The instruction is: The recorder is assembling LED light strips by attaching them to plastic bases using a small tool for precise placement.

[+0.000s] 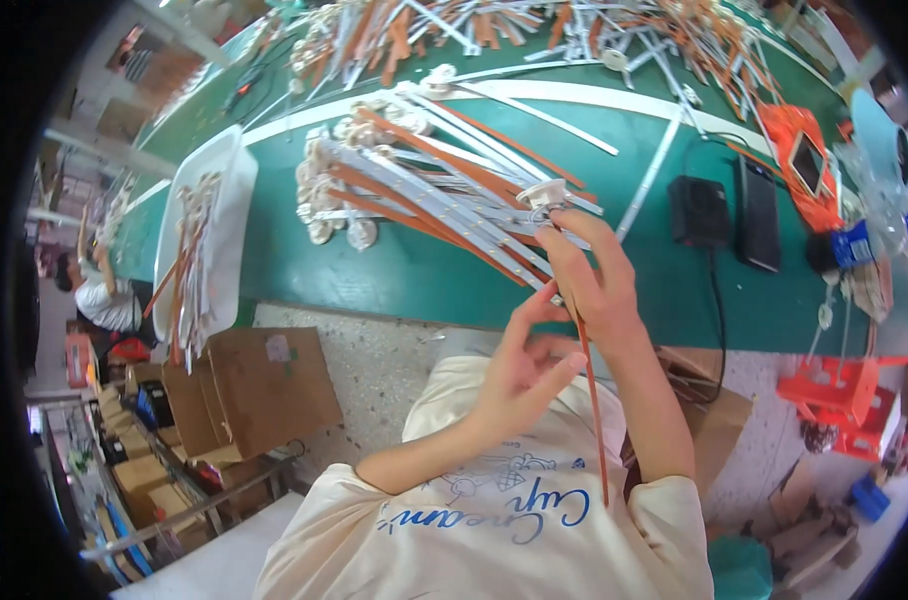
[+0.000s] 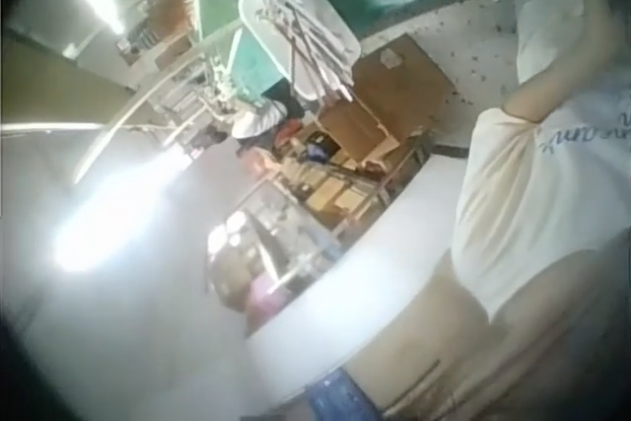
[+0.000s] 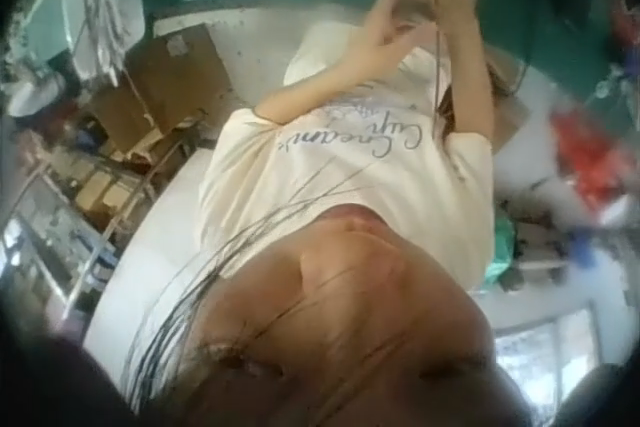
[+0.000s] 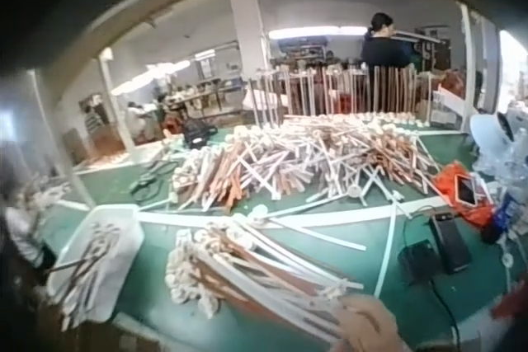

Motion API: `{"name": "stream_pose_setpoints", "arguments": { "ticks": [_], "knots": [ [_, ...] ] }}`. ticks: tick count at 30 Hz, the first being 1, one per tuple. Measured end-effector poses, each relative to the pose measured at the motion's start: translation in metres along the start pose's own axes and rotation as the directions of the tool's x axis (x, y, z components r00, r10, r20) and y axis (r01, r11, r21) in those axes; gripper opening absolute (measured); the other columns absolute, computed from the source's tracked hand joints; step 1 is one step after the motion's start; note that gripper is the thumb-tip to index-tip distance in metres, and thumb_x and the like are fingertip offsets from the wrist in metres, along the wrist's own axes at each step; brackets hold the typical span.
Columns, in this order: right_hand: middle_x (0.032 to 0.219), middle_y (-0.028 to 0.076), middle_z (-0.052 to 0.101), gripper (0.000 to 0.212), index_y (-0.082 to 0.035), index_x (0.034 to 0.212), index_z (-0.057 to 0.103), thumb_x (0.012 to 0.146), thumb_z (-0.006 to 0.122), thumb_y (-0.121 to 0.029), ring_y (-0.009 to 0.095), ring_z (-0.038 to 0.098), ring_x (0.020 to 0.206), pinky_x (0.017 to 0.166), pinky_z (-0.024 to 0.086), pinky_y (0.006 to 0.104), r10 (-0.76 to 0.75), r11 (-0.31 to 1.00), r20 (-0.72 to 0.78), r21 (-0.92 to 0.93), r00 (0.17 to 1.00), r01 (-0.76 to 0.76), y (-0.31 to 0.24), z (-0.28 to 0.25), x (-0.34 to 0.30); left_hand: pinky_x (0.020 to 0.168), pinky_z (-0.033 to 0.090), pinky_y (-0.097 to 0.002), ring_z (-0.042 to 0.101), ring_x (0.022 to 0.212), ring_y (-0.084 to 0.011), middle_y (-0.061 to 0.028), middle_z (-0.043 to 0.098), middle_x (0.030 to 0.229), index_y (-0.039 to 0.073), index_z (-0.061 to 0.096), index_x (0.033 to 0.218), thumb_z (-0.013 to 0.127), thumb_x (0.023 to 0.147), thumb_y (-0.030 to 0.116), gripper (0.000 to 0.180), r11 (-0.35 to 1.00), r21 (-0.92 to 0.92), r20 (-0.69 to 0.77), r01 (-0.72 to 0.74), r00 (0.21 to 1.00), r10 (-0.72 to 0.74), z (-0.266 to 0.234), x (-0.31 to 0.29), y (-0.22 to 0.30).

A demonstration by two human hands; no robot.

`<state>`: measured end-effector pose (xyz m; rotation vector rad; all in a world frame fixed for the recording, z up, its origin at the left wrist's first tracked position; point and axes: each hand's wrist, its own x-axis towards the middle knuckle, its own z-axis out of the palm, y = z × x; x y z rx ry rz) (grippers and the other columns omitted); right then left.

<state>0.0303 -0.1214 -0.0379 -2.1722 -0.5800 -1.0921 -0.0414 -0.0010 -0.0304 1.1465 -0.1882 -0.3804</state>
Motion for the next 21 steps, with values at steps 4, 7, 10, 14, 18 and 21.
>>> {"name": "stream_pose_setpoints", "arguments": {
  "ticks": [4,7,10,14,18,21],
  "knots": [
    [0.097,0.012,0.058,0.025,-0.002,0.09,0.059,0.068,0.063,0.007,0.025,0.059,0.086,0.072,0.049,0.0299,-0.007,0.997,0.093,0.082,0.996,-0.001,-0.009,0.015,0.013,0.078,0.05,-0.033,0.056,0.082,-0.0172,-0.0086,0.051,0.095,0.006,0.023,0.132,0.049,0.086,0.003,0.053,0.944,-0.283,0.0,0.171,0.984,-0.178,-0.022,0.006,0.022],
    [0.097,0.011,0.057,0.029,-0.002,0.092,0.059,0.065,0.063,0.006,0.025,0.058,0.087,0.073,0.049,0.0301,-0.138,0.985,0.152,0.128,0.979,0.119,-0.02,0.026,0.027,0.078,0.05,-0.0324,0.057,0.081,-0.0172,-0.0074,0.051,0.095,0.007,0.024,0.131,0.051,0.086,0.003,0.052,0.926,-0.358,-0.115,0.122,0.978,-0.173,-0.029,0.01,0.03],
    [0.098,0.011,0.055,0.029,-0.002,0.092,0.06,0.064,0.063,0.004,0.026,0.057,0.089,0.075,0.048,0.0322,-0.172,0.984,0.132,0.071,0.976,0.164,-0.02,0.037,0.037,0.069,0.051,-0.03,0.057,0.075,-0.0171,-0.0064,0.05,0.095,0.006,0.027,0.129,0.052,0.085,0.004,0.051,0.895,-0.423,-0.191,0.139,0.952,-0.239,-0.028,0.01,0.052],
    [0.102,0.011,0.052,0.032,-0.005,0.101,0.056,0.07,0.061,0.001,0.028,0.054,0.093,0.076,0.047,0.0339,-0.042,0.998,0.194,0.051,0.98,0.033,-0.016,0.059,0.046,0.053,0.044,-0.0222,0.05,0.061,-0.0079,0.0007,0.049,0.082,0.007,0.039,0.122,0.056,0.085,0.01,0.04,0.957,-0.283,-0.256,0.067,0.956,-0.142,-0.059,0.009,0.065],
    [0.104,0.013,0.051,0.03,-0.006,0.107,0.052,0.077,0.057,-0.007,0.03,0.053,0.093,0.077,0.045,0.0357,0.239,0.964,0.289,-0.184,0.927,-0.191,0.038,0.064,0.037,0.041,0.029,-0.0147,0.037,0.051,-0.0006,0.0068,0.042,0.068,0.004,0.044,0.124,0.056,0.085,0.017,0.042,0.96,0.242,-0.51,-0.144,0.823,0.252,-0.139,0.018,0.144],
    [0.096,0.014,0.054,0.023,-0.004,0.1,0.056,0.078,0.057,-0.009,0.03,0.054,0.088,0.075,0.044,0.0367,0.369,0.912,0.464,-0.348,0.806,-0.217,0.065,0.063,0.035,0.042,0.028,-0.0134,0.036,0.053,0.0,0.0059,0.044,0.074,0.004,0.05,0.119,0.052,0.087,0.014,0.033,0.741,0.67,-0.482,-0.055,0.726,0.49,-0.222,0.007,0.224]
  ]
}}
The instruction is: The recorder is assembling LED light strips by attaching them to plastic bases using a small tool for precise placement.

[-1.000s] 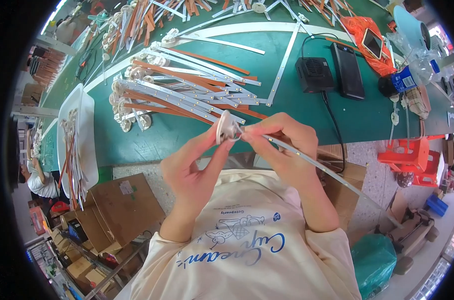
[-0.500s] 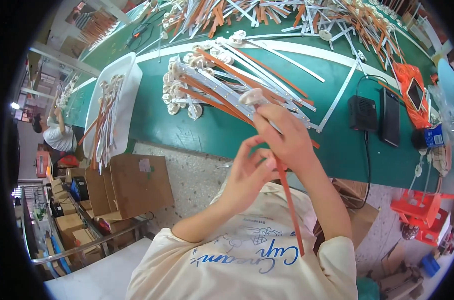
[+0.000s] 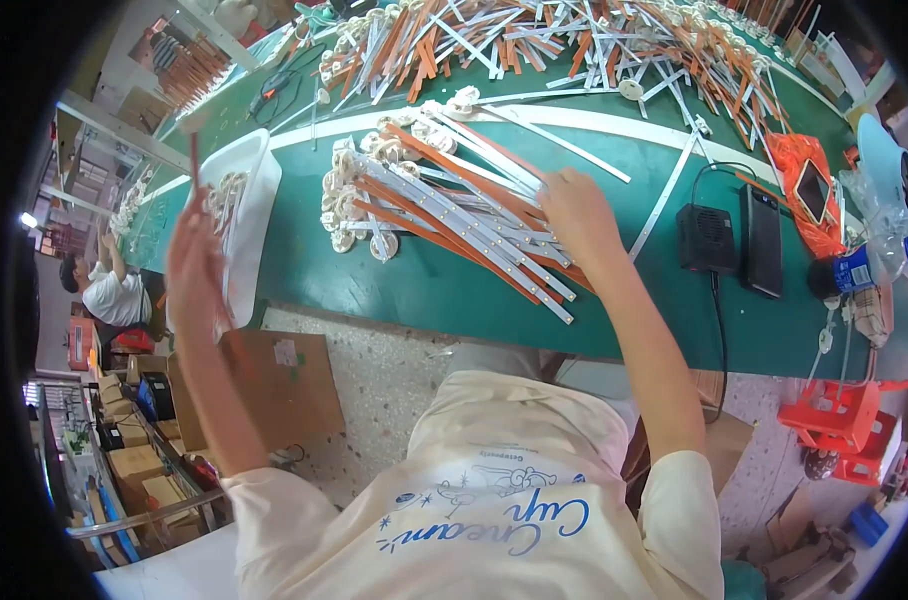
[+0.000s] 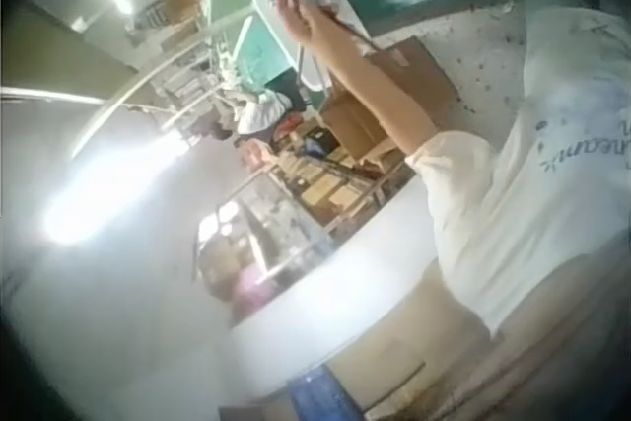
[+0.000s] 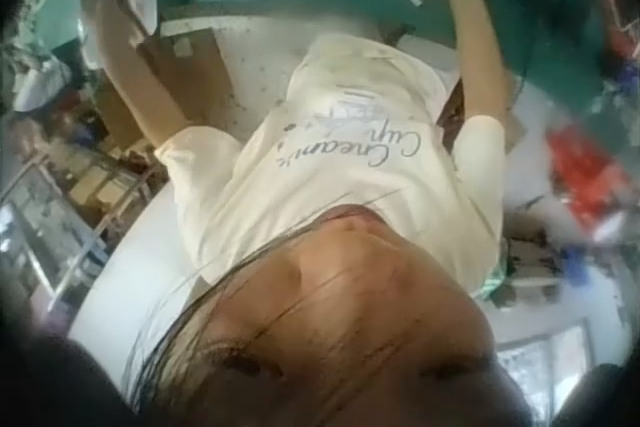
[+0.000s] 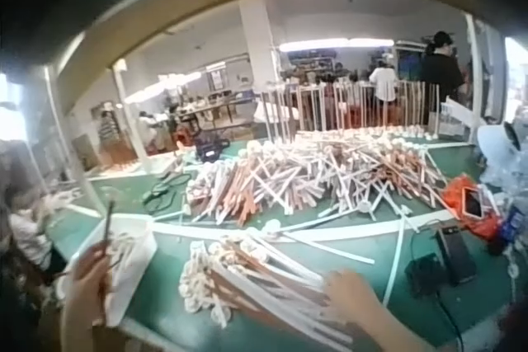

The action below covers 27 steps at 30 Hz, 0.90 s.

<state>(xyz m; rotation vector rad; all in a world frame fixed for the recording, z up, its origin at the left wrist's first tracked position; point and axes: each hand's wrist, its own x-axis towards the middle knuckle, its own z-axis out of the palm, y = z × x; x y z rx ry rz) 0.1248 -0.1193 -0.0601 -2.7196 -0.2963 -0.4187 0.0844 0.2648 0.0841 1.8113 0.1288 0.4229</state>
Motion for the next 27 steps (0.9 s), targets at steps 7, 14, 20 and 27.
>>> {"name": "stream_pose_setpoints", "arguments": {
  "ticks": [7,14,20,27],
  "knots": [
    [0.083,0.014,0.058,0.015,0.0,0.09,0.059,0.077,0.058,-0.008,0.025,0.059,0.071,0.066,0.046,0.0323,0.047,0.962,0.056,0.267,0.997,-0.061,0.005,-0.02,0.014,0.08,0.042,-0.0314,0.053,0.094,-0.0293,-0.0159,0.054,0.108,0.003,0.052,0.115,0.057,0.08,0.017,0.038,0.25,0.932,0.198,-0.262,0.947,0.254,-0.142,0.1,-0.052],
    [0.08,0.008,0.056,0.013,0.003,0.089,0.057,0.083,0.056,-0.008,0.013,0.058,0.075,0.065,0.046,0.0236,0.12,0.852,-0.042,0.518,0.992,-0.081,-0.004,-0.12,-0.025,0.094,0.036,-0.0375,0.049,0.106,-0.0299,-0.0126,0.052,0.113,0.011,0.047,0.122,0.064,0.074,0.009,0.051,0.56,0.587,0.365,-0.585,0.808,0.462,0.071,0.006,0.006],
    [0.095,0.008,0.054,0.016,0.001,0.097,0.055,0.082,0.055,-0.005,0.013,0.056,0.078,0.07,0.044,0.0234,0.074,0.852,-0.063,0.523,0.995,-0.03,0.028,-0.189,-0.08,0.078,0.043,-0.0418,0.053,0.092,-0.0289,-0.0088,0.055,0.097,0.008,0.047,0.104,0.061,0.076,0.015,0.032,0.387,0.365,0.495,-0.847,0.529,0.69,0.188,-0.007,-0.001],
    [0.098,0.006,0.052,0.033,-0.003,0.118,0.044,0.089,0.046,-0.017,0.011,0.047,0.062,0.054,0.041,0.0225,0.475,0.102,-0.129,0.991,0.871,0.09,-0.018,-0.124,-0.093,0.048,0.046,-0.0365,0.057,0.067,-0.0283,-0.0095,0.05,0.079,0.008,0.041,0.082,0.054,0.08,0.014,0.014,0.525,0.354,0.612,-0.774,0.617,0.495,0.244,-0.091,0.001]
  ]
}}
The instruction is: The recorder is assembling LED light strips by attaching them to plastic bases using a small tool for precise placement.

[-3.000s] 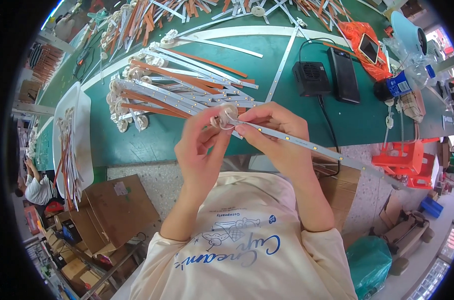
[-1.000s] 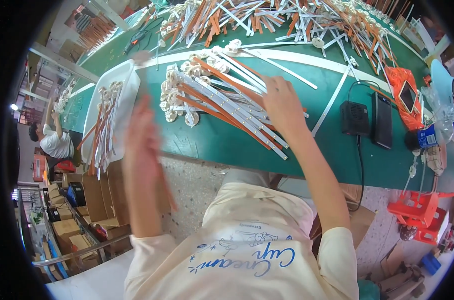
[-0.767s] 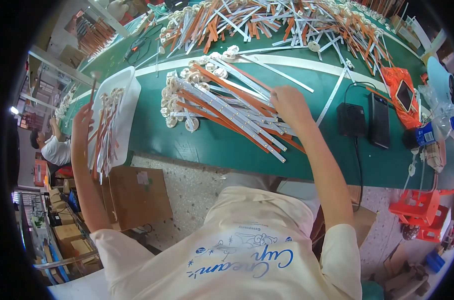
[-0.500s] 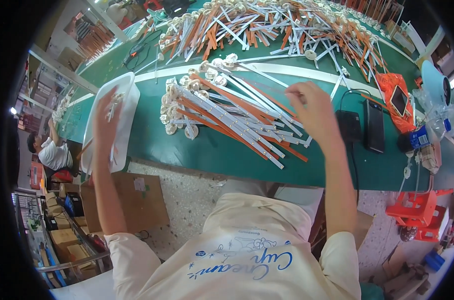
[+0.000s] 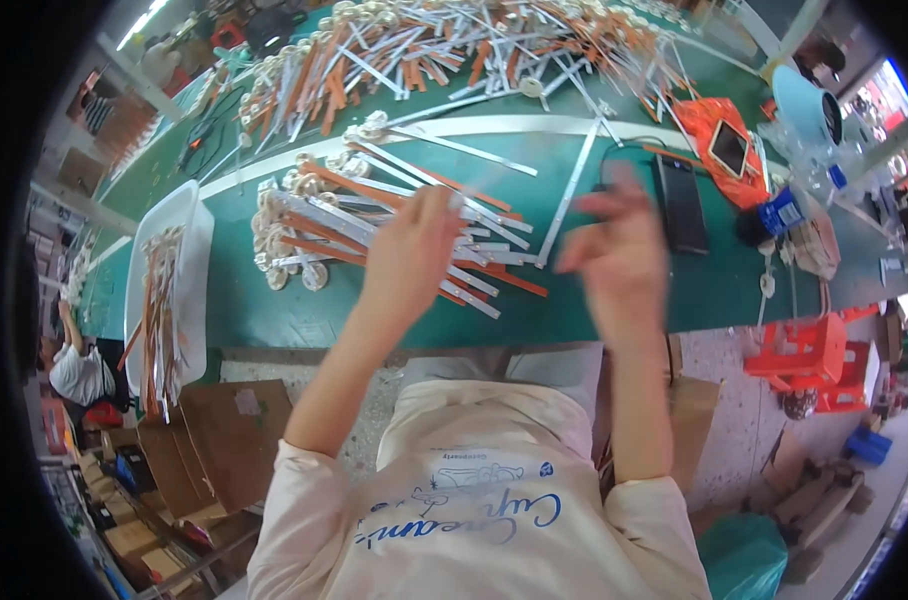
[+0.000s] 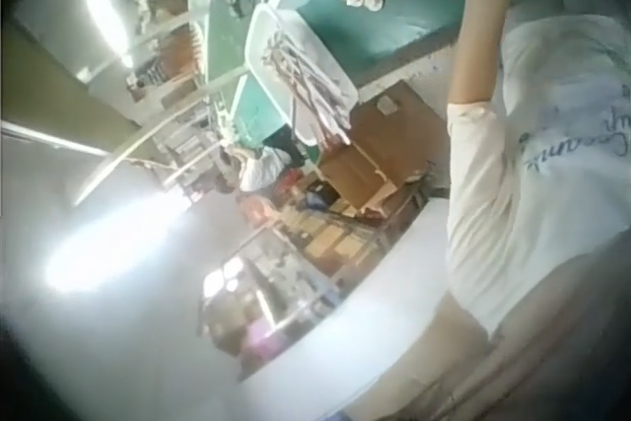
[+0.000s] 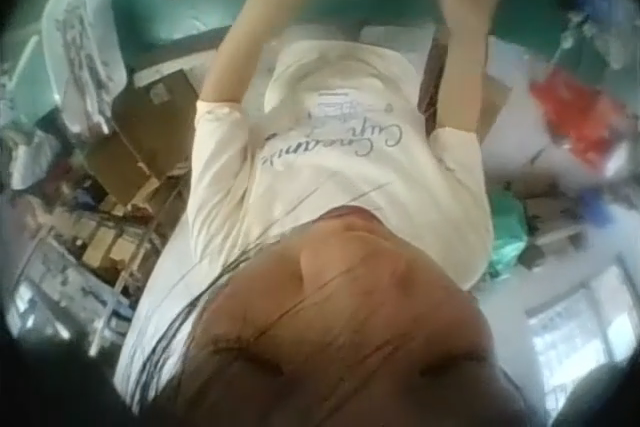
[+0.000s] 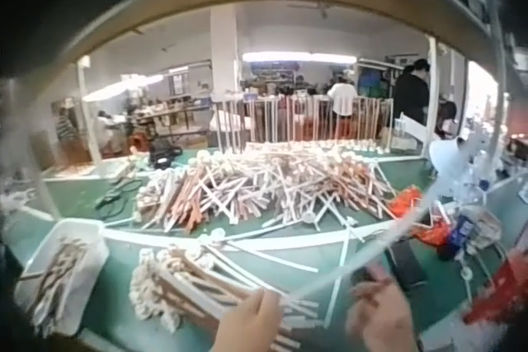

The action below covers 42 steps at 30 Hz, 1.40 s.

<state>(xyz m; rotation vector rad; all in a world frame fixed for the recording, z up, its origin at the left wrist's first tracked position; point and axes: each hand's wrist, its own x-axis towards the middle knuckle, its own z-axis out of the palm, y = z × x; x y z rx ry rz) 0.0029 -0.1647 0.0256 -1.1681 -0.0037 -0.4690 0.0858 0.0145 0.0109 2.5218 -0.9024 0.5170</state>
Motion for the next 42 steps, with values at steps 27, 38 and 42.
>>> {"name": "stream_pose_setpoints", "arguments": {
  "ticks": [27,38,42],
  "knots": [
    [0.095,0.029,0.057,0.021,-0.002,0.093,0.041,0.095,0.032,-0.021,0.026,0.063,0.067,0.059,0.053,0.031,-0.108,0.978,-0.039,-0.185,0.993,0.098,0.01,0.034,-0.033,0.065,0.051,-0.0269,0.06,0.084,-0.0184,-0.0137,0.052,0.107,0.0,0.048,0.107,0.055,0.08,-0.004,0.028,0.3,-0.932,0.129,0.205,0.958,-0.255,-0.001,-0.06,0.055],
    [0.088,0.024,0.056,0.019,0.004,0.093,0.038,0.094,0.033,-0.015,0.026,0.061,0.074,0.064,0.054,0.0336,-0.367,0.874,0.007,-0.339,0.93,0.348,0.016,0.033,-0.042,0.064,0.051,-0.0321,0.06,0.079,-0.027,-0.016,0.049,0.112,0.004,0.058,0.105,0.061,0.07,-0.008,0.037,0.859,-0.51,-0.258,-0.034,0.959,-0.115,-0.003,-0.052,0.058],
    [0.089,0.023,0.056,0.019,0.003,0.094,0.038,0.093,0.034,-0.015,0.025,0.06,0.078,0.066,0.054,0.0339,-0.426,0.609,0.11,-0.699,0.898,0.375,0.012,0.025,-0.045,0.066,0.051,-0.0285,0.061,0.088,-0.0241,-0.0164,0.051,0.113,0.003,0.059,0.106,0.056,0.073,-0.012,0.036,0.836,-0.541,-0.192,0.093,0.954,-0.23,-0.013,-0.056,0.07]
  ]
}}
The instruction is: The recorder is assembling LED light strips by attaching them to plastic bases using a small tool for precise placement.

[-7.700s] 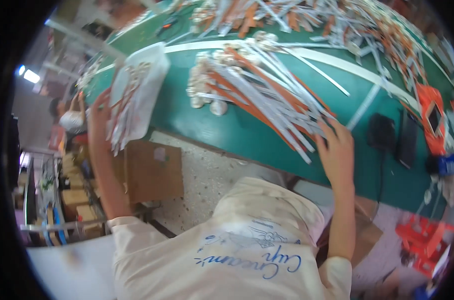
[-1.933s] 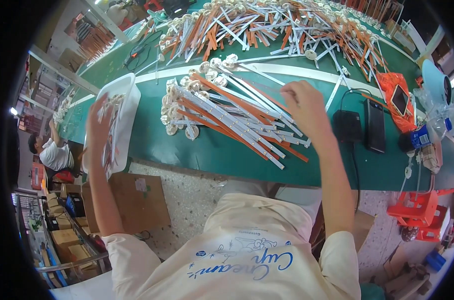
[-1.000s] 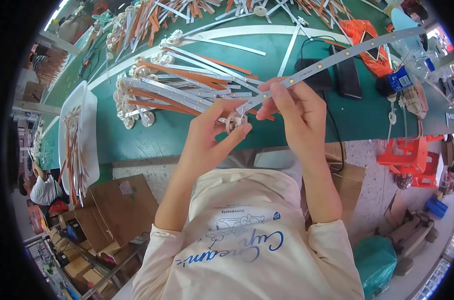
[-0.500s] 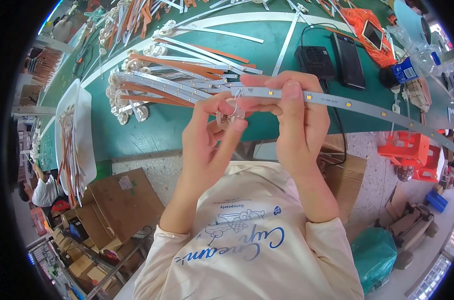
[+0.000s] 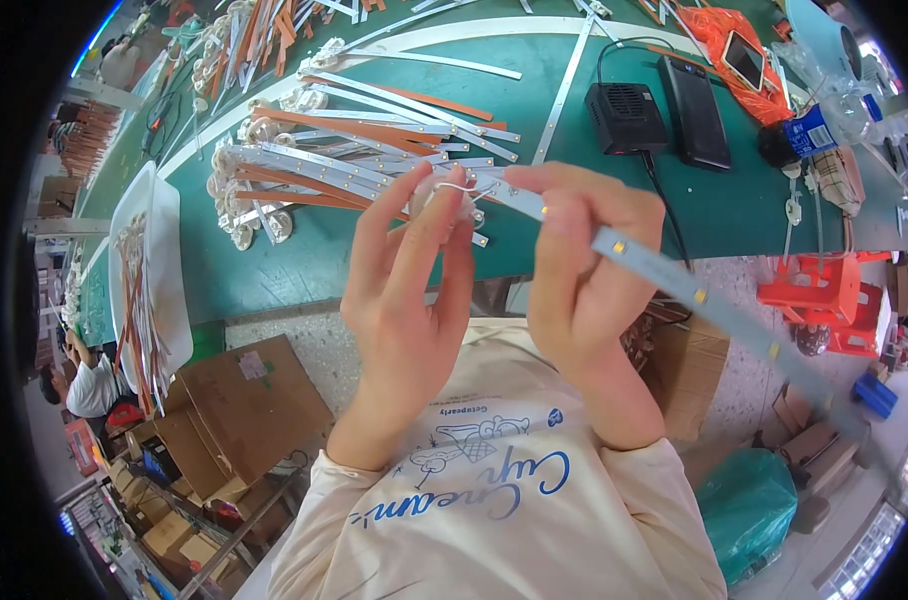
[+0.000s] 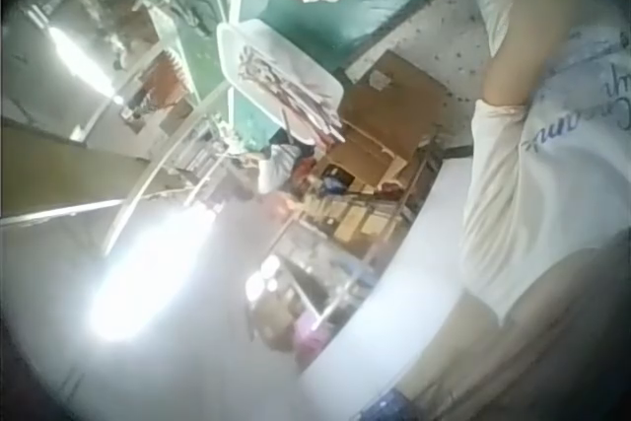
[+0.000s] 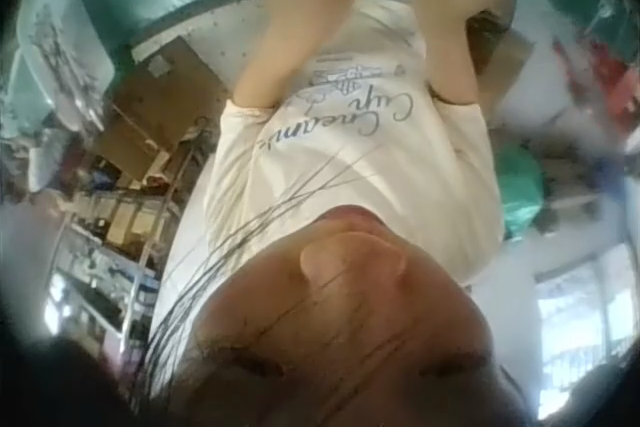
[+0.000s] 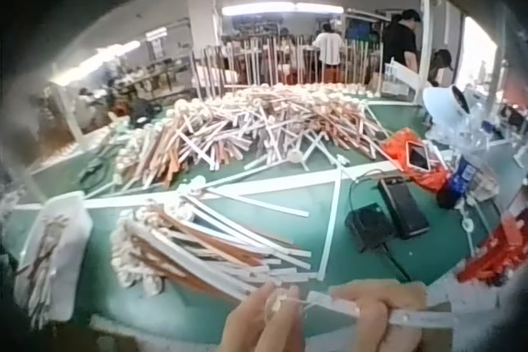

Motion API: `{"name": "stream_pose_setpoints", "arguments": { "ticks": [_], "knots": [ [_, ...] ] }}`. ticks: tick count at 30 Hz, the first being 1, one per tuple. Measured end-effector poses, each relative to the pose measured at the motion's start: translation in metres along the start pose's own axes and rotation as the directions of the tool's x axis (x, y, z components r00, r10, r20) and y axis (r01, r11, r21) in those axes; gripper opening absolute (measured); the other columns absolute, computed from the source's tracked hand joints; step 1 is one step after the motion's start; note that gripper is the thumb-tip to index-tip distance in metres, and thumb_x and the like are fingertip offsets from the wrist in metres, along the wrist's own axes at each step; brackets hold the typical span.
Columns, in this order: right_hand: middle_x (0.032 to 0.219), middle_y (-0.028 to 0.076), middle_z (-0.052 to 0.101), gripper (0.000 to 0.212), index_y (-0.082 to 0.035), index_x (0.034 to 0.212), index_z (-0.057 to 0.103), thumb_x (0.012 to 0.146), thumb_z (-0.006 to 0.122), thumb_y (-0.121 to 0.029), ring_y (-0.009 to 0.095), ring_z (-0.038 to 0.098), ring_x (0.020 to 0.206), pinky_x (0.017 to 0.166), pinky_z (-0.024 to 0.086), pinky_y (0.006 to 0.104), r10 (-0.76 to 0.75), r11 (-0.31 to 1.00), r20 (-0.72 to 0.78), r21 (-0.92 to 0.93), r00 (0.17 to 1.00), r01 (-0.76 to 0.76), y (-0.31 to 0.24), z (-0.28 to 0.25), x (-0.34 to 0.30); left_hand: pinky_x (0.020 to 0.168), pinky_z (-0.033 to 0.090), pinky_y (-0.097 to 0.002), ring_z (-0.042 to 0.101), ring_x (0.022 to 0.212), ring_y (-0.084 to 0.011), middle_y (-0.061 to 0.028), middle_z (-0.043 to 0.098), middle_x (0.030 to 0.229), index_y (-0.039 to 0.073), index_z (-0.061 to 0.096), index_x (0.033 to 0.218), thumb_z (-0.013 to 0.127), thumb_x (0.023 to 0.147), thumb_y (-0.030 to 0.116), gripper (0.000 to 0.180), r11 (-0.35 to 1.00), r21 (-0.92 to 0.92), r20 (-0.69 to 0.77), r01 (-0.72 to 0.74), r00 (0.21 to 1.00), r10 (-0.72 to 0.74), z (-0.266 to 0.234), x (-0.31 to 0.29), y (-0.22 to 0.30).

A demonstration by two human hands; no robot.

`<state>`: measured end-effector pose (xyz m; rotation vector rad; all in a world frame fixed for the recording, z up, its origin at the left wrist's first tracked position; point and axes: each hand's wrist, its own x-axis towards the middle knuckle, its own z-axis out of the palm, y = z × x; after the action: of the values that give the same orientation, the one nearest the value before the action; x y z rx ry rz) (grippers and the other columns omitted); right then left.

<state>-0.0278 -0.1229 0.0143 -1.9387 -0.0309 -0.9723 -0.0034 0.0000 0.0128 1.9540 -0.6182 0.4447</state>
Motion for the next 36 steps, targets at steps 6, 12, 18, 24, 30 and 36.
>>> {"name": "stream_pose_setpoints", "arguments": {
  "ticks": [6,12,18,24,30,36],
  "knots": [
    [0.089,0.019,0.056,0.013,0.0,0.095,0.038,0.09,0.043,-0.011,0.019,0.059,0.076,0.068,0.053,0.0313,0.249,0.834,0.092,0.485,0.964,-0.262,-0.002,0.008,0.001,0.061,0.052,-0.0283,0.062,0.076,-0.0256,-0.0166,0.053,0.107,0.003,0.059,0.104,0.061,0.069,-0.009,0.037,0.998,-0.005,0.001,-0.066,0.998,0.066,-0.005,0.009,-0.006],
    [0.087,0.013,0.058,0.025,0.002,0.095,0.042,0.078,0.058,0.008,0.017,0.061,0.082,0.07,0.051,0.0234,0.334,0.682,0.2,0.623,0.921,-0.382,-0.004,0.002,0.007,0.073,0.052,-0.0279,0.061,0.087,-0.0184,-0.0133,0.06,0.099,-0.003,0.054,0.101,0.061,0.075,-0.006,0.026,0.75,-0.572,0.095,0.332,0.935,-0.342,-0.006,0.01,0.0],
    [0.085,0.013,0.059,0.016,0.005,0.088,0.05,0.077,0.061,0.006,0.018,0.062,0.083,0.07,0.052,0.0237,0.289,0.808,0.193,0.477,0.938,-0.347,0.001,-0.004,0.009,0.078,0.051,-0.0274,0.059,0.09,-0.0157,-0.0124,0.058,0.102,-0.006,0.051,0.11,0.062,0.075,-0.006,0.037,0.73,-0.608,0.127,0.313,0.946,-0.3,-0.006,0.006,-0.007],
    [0.083,0.014,0.059,0.014,0.006,0.083,0.05,0.076,0.062,0.007,0.02,0.063,0.081,0.069,0.053,0.0247,0.286,0.752,0.174,0.568,0.942,-0.334,0.002,-0.003,0.01,0.079,0.05,-0.0267,0.059,0.091,-0.0164,-0.0118,0.059,0.103,-0.005,0.051,0.113,0.062,0.074,-0.008,0.041,0.69,-0.634,0.155,0.35,0.931,-0.33,-0.007,0.005,-0.007],
    [0.082,0.015,0.059,0.014,0.006,0.083,0.049,0.075,0.061,0.01,0.02,0.063,0.08,0.068,0.053,0.0244,0.233,0.785,0.164,0.55,0.959,-0.285,0.003,-0.004,0.007,0.076,0.051,-0.0262,0.061,0.085,-0.016,-0.013,0.061,0.098,-0.006,0.055,0.109,0.063,0.073,-0.009,0.037,0.745,-0.596,0.108,0.298,0.95,-0.294,-0.007,0.006,-0.006],
    [0.083,0.013,0.059,0.014,0.006,0.082,0.052,0.073,0.061,0.012,0.018,0.062,0.078,0.069,0.052,0.0249,0.156,0.828,0.12,0.525,0.98,-0.196,0.008,-0.002,0.003,0.069,0.052,-0.0249,0.063,0.076,-0.0149,-0.0131,0.064,0.088,-0.007,0.058,0.104,0.065,0.07,-0.009,0.034,0.869,-0.479,-0.049,0.126,0.984,-0.17,-0.004,0.002,-0.008]
  ]
}}
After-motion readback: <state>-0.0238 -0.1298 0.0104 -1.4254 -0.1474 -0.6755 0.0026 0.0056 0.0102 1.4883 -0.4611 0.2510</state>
